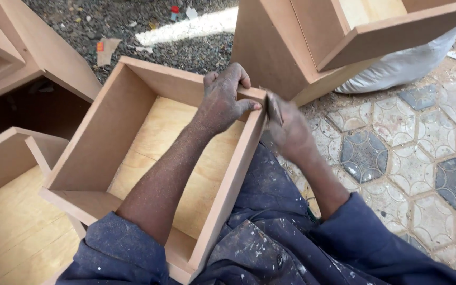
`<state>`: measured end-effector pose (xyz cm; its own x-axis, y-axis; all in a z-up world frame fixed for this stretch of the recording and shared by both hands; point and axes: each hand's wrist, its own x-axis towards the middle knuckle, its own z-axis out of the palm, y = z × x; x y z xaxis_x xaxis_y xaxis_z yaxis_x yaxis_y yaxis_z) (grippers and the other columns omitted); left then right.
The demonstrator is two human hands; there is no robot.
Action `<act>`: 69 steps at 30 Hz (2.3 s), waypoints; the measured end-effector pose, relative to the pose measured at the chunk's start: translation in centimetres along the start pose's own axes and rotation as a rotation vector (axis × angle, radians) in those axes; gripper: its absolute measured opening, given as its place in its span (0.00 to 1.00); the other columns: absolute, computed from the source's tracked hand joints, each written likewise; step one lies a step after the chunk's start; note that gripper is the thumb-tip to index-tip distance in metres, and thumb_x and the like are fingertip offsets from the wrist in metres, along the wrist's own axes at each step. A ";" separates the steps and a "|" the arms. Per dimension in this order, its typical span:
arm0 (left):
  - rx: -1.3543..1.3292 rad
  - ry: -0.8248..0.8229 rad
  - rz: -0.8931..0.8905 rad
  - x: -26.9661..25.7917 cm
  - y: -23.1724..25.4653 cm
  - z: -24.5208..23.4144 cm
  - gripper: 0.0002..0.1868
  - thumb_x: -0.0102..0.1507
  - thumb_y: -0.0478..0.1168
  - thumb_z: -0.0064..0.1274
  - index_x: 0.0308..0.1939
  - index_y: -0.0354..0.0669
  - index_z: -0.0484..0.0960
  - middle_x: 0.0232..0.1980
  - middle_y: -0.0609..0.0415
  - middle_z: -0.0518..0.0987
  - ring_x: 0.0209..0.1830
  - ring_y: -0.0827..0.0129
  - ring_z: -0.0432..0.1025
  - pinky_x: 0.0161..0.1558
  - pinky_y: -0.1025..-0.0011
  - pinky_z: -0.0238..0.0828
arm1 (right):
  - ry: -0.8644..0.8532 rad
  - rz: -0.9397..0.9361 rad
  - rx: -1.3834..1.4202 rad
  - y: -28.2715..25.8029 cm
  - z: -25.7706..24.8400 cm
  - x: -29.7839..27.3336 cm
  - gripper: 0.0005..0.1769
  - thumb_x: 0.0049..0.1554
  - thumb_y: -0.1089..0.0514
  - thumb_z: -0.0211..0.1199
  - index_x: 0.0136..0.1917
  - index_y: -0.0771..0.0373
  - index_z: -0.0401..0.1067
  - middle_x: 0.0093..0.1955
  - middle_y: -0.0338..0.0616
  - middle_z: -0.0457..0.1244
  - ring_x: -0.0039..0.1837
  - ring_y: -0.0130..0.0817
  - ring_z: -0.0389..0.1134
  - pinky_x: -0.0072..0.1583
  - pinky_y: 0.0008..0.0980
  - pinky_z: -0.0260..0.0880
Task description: Sanding the edges and surfaces of wooden drawers using sandpaper to smooth the finish.
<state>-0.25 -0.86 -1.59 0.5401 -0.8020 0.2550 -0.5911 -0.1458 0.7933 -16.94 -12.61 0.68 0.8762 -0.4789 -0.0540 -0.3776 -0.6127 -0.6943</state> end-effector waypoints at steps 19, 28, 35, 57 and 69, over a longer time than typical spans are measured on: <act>0.032 -0.027 -0.011 0.0 0.0 -0.1 0.27 0.54 0.51 0.72 0.46 0.55 0.70 0.45 0.57 0.77 0.56 0.62 0.72 0.67 0.57 0.43 | -0.085 0.188 0.097 4.0 4.8 -2.4 0.39 0.51 0.66 0.47 0.77 0.65 0.58 0.69 0.71 0.60 0.72 0.66 0.58 0.72 0.60 0.58; 0.071 -0.058 0.018 0.0 0.9 -1.1 0.20 0.57 0.52 0.68 0.45 0.57 0.75 0.44 0.60 0.79 0.55 0.65 0.72 0.66 0.61 0.45 | 0.141 -0.114 0.220 -5.4 -0.8 -0.9 0.37 0.54 0.68 0.48 0.78 0.57 0.60 0.74 0.58 0.59 0.75 0.57 0.57 0.72 0.52 0.59; 0.090 -0.078 0.019 -0.3 1.1 -1.2 0.19 0.57 0.51 0.69 0.45 0.57 0.75 0.44 0.60 0.78 0.54 0.65 0.72 0.63 0.61 0.46 | -0.023 0.096 0.251 6.6 4.4 -0.8 0.39 0.48 0.67 0.51 0.74 0.56 0.67 0.69 0.57 0.63 0.72 0.55 0.61 0.71 0.54 0.60; 0.295 -0.002 0.018 -0.5 5.1 -1.2 0.22 0.61 0.57 0.62 0.42 0.44 0.76 0.41 0.45 0.75 0.52 0.48 0.71 0.58 0.53 0.62 | -0.134 0.219 0.088 11.1 6.1 -4.1 0.42 0.49 0.68 0.46 0.78 0.62 0.57 0.75 0.63 0.57 0.77 0.58 0.55 0.77 0.55 0.51; 0.137 -0.119 0.102 -0.4 1.4 -1.8 0.19 0.70 0.60 0.48 0.58 0.62 0.81 0.51 0.55 0.81 0.54 0.60 0.71 0.61 0.64 0.51 | 0.227 -0.076 0.218 4.7 5.6 -3.8 0.36 0.58 0.60 0.59 0.79 0.56 0.59 0.70 0.54 0.59 0.75 0.56 0.58 0.72 0.51 0.58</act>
<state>-0.22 0.30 0.40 0.4032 -0.8784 0.2567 -0.7195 -0.1309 0.6821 -20.33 -10.18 -6.36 0.8014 -0.5794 0.1484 -0.2189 -0.5151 -0.8287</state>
